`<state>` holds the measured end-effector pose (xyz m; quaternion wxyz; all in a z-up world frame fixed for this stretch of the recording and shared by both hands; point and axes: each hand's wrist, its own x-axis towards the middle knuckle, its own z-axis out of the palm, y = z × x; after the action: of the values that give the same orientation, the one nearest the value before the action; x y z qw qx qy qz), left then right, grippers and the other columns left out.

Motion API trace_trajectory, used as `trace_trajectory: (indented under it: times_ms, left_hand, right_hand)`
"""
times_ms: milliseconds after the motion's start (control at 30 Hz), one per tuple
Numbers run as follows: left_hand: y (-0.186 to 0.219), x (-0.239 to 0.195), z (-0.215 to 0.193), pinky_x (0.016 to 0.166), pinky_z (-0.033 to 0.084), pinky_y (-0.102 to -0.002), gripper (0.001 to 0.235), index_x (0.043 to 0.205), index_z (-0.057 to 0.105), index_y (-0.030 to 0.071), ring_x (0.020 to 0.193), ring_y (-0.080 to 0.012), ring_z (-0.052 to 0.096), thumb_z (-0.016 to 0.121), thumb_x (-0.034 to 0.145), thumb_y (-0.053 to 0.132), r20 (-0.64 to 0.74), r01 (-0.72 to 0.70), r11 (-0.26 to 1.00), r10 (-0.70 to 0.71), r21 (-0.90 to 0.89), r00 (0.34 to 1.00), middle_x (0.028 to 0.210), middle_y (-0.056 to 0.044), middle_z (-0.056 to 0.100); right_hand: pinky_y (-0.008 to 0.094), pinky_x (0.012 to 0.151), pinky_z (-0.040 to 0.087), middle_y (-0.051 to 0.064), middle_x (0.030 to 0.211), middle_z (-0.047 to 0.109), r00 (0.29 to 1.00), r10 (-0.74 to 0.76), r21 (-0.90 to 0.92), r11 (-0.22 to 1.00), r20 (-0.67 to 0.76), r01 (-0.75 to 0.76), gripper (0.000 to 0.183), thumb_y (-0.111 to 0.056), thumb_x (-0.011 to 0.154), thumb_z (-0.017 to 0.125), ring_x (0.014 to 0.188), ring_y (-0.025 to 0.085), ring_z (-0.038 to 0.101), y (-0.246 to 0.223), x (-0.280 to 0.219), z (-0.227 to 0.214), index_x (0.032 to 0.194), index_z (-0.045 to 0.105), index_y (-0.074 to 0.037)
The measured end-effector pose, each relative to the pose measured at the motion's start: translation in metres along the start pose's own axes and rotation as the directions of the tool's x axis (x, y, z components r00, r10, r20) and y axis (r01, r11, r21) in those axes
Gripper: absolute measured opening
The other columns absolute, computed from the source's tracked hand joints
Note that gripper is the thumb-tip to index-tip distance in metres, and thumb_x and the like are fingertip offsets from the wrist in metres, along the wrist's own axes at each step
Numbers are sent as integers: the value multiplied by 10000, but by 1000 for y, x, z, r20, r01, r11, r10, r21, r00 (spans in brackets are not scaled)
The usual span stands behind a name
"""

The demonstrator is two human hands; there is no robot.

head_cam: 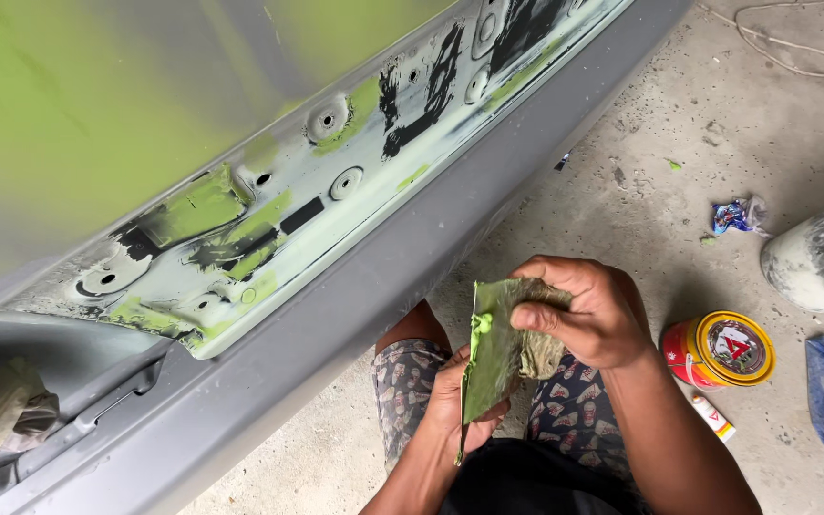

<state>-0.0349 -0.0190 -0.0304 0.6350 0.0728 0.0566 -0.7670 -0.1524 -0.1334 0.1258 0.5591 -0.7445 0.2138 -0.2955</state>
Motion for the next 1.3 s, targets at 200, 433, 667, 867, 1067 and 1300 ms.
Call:
trace_trajectory:
  times_ms: [200, 433, 667, 867, 1067, 1300]
  left_hand:
    - [20, 0, 10, 730, 543, -363, 294, 1002, 723, 64, 717, -198, 655, 788, 792, 259, -13, -104, 949, 113, 297, 994, 860, -34, 726]
    - [44, -22, 55, 798, 469, -334, 305, 1075, 653, -16, 877, -213, 593, 746, 793, 52, 51, -474, 623, 572, 622, 818, 959, -112, 687]
    - [28, -32, 114, 748, 520, -325, 263, 1064, 680, -36, 841, -192, 641, 674, 839, 100, 248, -585, 382, 644, 716, 724, 947, -98, 709]
    - [29, -34, 112, 790, 536, -342, 253, 1060, 704, -37, 876, -196, 663, 662, 850, 98, 299, -592, 278, 657, 757, 692, 966, -100, 731]
    - [28, -34, 92, 793, 539, -342, 308, 1110, 690, -74, 904, -214, 664, 675, 837, 68, 284, -609, 331, 661, 721, 694, 997, -128, 732]
    - [26, -42, 96, 771, 569, -342, 339, 1128, 689, -62, 885, -228, 700, 719, 831, 97, 395, -648, 232, 630, 726, 669, 998, -148, 755]
  right_hand:
    - [199, 574, 459, 52, 797, 692, 996, -89, 180, 980, 10, 86, 209, -124, 809, 704, 656, 96, 600, 15, -16, -18, 954, 658, 20]
    - [252, 823, 551, 74, 949, 652, 917, -283, 90, 943, -281, 319, 223, -39, 934, 576, 877, 157, 629, 14, -37, -62, 1145, 591, 31]
    - [476, 1137, 438, 115, 1281, 649, 840, -472, -542, 647, 266, 535, 312, 5, 922, 532, 1294, 345, 571, -27, -29, -23, 1179, 666, -109]
    - [462, 1053, 474, 93, 1253, 660, 809, -485, -706, 441, 332, 554, 305, -28, 956, 479, 1240, 338, 599, -40, -27, -18, 1180, 674, -97]
    - [442, 1065, 505, 113, 1266, 646, 808, -497, -776, 354, 317, 522, 364, 81, 926, 481, 1234, 342, 598, -34, -28, -21, 1230, 634, -47]
    - [446, 1055, 444, 15, 1391, 573, 868, -375, -848, 290, 326, 444, 803, 79, 536, 653, 1348, 291, 488, 42, -35, -46, 1303, 602, -152]
